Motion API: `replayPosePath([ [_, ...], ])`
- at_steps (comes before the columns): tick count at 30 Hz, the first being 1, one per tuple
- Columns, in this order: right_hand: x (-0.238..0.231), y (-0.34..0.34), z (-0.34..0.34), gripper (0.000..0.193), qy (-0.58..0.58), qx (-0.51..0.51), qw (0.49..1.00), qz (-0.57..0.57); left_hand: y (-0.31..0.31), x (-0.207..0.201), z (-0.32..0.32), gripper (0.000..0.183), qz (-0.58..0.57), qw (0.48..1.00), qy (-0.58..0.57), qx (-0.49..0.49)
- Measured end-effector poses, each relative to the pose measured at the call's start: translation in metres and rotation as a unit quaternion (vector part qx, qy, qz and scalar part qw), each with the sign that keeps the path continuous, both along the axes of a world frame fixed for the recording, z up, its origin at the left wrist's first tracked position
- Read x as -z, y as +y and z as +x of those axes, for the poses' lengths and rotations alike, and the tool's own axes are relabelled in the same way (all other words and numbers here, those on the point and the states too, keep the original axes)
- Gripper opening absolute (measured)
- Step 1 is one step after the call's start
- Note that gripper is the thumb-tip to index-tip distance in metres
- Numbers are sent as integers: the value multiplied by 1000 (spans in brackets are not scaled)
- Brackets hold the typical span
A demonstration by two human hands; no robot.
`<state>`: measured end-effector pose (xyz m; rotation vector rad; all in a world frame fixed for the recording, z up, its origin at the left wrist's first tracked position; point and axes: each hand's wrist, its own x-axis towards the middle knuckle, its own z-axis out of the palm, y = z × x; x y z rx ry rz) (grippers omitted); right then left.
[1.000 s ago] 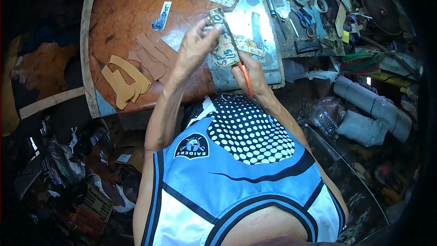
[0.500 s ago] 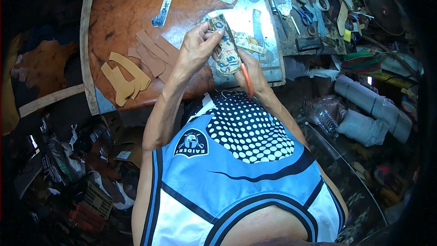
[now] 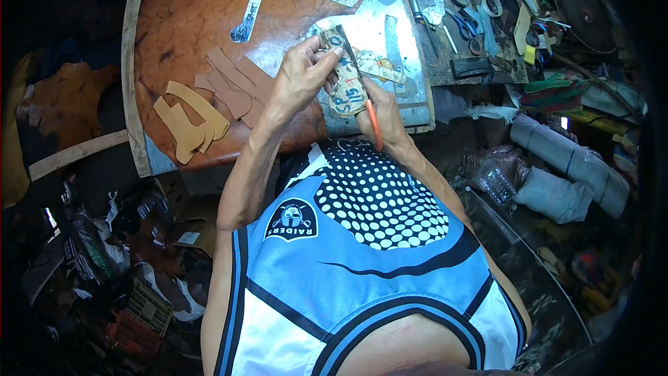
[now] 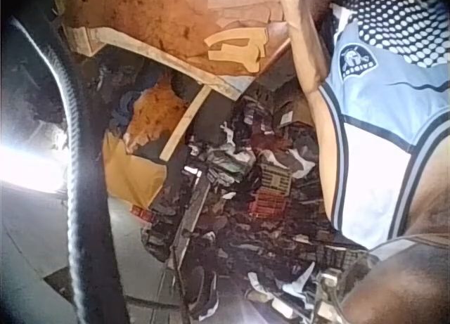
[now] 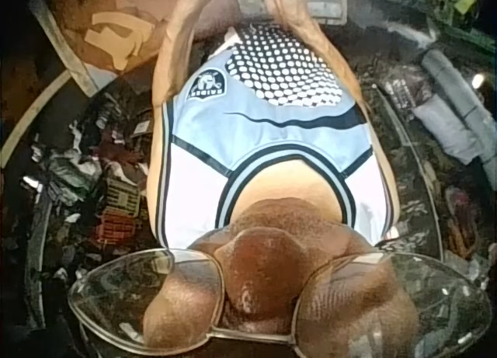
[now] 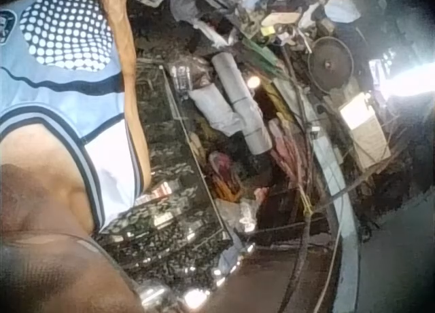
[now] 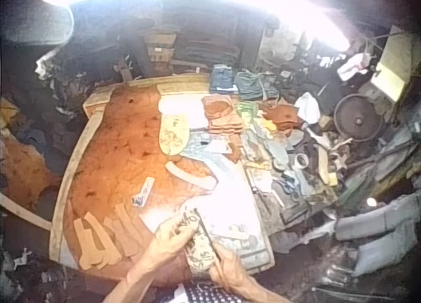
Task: Marking and cutting leather pieces for shoe manufacturing.
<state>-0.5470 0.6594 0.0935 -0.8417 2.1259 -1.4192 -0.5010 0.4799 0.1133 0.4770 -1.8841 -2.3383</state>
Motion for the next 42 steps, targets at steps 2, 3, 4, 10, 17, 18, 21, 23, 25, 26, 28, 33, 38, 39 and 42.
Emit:
replayPosePath([
  [2, 0, -2, 2, 19, 22, 14, 998, -48, 0, 1, 0, 20, 5, 1000, -3, 3],
  [3, 2, -1, 1, 19, 22, 14, 998, -49, 0, 1, 0, 20, 5, 1000, -3, 3],
  [4, 6, 1, 1, 21, 7, 7, 999, -36, 1, -1, 0, 20, -1, 1000, -5, 2],
  [10, 12, 5, -2, 26, -6, 1, 1000, -4, 2, 0, 2, 21, -20, 1000, -19, 9],
  [17, 0, 3, -8, 41, -15, -27, 998, 51, 5, -6, 3, 22, -6, 999, -40, 11],
  [18, -2, 3, -9, 41, -14, -28, 998, 51, 5, -7, 3, 22, -6, 999, -40, 10],
  [21, -4, 3, -9, 41, -36, -33, 998, 47, 3, -7, 3, 22, 3, 999, -41, 17],
  [23, 1, 4, -10, 40, -22, -41, 998, 40, 0, -6, 4, 25, 11, 998, -48, 41],
  [25, -1, 2, -10, 40, -15, -36, 999, 35, -2, -3, 1, 26, 36, 997, -57, 35],
  [26, -3, 1, -9, 39, -8, -32, 999, 30, -2, -1, 0, 27, 62, 996, -66, 28],
  [28, -11, -2, -9, 40, -12, -37, 999, 22, -2, 1, -1, 29, 58, 996, -65, 25],
  [33, 0, 2, -10, 40, -54, -45, 997, -21, -3, 0, -4, 31, 78, 994, -70, 31],
  [38, -20, -2, -10, 40, -28, -67, 996, 46, -5, 0, -5, 30, 78, 994, -72, 27],
  [39, -22, -2, -11, 40, -29, -67, 996, 45, -5, 1, -5, 30, 78, 994, -73, 27],
  [42, -25, -3, -10, 40, -19, -72, 996, 56, -7, -1, -4, 29, 98, 992, -76, 31],
])
